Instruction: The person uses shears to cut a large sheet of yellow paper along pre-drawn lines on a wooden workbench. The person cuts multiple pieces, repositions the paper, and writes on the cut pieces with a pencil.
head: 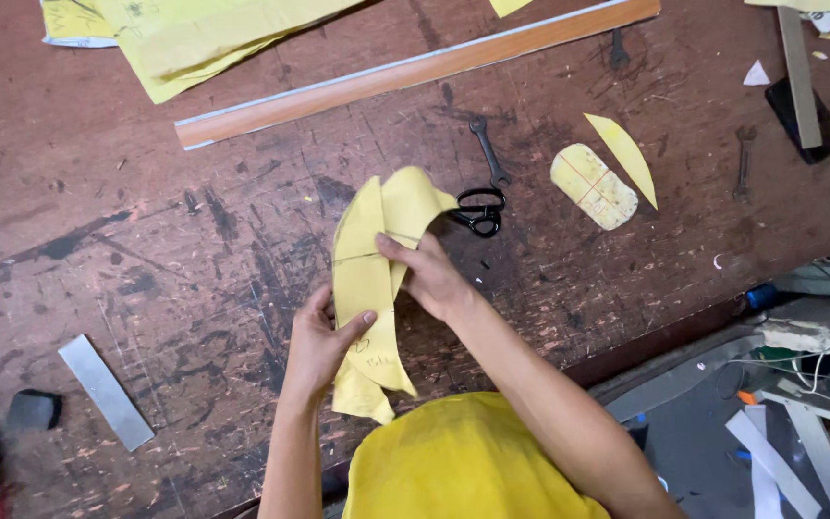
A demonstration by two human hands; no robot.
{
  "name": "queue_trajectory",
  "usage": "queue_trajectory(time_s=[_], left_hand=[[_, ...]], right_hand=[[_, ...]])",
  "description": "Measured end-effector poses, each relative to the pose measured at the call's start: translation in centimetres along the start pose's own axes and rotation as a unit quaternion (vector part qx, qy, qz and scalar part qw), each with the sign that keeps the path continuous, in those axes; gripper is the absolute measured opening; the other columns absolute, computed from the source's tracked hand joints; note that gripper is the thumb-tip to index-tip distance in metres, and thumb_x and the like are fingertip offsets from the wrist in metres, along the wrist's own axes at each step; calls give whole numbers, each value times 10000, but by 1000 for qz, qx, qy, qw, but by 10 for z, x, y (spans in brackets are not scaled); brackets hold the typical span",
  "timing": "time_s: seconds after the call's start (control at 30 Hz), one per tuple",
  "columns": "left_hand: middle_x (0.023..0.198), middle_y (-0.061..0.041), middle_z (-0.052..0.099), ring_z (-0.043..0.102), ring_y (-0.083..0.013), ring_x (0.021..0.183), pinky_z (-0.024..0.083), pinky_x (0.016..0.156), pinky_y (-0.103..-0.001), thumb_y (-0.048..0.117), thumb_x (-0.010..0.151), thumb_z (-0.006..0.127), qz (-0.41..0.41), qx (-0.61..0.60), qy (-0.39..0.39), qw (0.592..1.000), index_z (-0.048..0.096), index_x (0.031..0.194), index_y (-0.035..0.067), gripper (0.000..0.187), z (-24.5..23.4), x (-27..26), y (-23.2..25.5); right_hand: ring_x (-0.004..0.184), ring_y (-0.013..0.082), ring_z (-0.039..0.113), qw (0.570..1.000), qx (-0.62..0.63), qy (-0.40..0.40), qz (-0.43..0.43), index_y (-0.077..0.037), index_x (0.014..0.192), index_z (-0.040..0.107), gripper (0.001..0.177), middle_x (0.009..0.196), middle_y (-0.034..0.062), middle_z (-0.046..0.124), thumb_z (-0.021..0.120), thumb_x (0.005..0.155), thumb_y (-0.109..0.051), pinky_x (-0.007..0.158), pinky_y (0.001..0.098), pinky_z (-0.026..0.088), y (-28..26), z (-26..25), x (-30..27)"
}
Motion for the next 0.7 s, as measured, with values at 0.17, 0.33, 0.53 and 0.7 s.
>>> queue_trajectory(time_s=[0.17,0.33,0.53,0.7], left_hand=[[1155,-97,751,730,-125,952,614,791,-269,-30,778,788,24,-15,-14,999,570,1340,-17,603,14,5,0],[1101,-164,785,750,-172,863,618,734,-311,-15,796,785,-49,-37,-10,998,600,1326,-29,561,40,35,-17],[1050,-132,798,741,-142,866,611,744,-282,-1,800,788,-7,-60,-68,996,578,1360,-7,598,74,100,-14],[1023,-91,796,737,-183,904,591,777,-289,142,910,714,17,26,68,997,663,1313,60,415,64,147,-24]], right_hand=[[1205,228,645,989,-41,64,-130,47,1381,540,480,1296,102,666,682,924,17,1048,389,521,-33,-1,21],[1164,220,651,971,56,106,-206,-29,1418,506,510,1259,94,657,610,924,44,1007,389,537,-104,-30,37],[1163,217,645,958,-4,139,-252,-26,1400,524,494,1264,100,654,583,922,85,1026,393,534,-185,-78,81],[1220,282,609,940,93,147,-292,-11,1337,550,382,1296,129,629,482,968,61,1128,468,484,-284,-174,158]])
Point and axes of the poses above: each hand's wrist, its own x-axis towards the middle knuckle, its own z-axis out of the palm, y = z × x, the point moved 2 cm from there along x, towards the middle knuckle
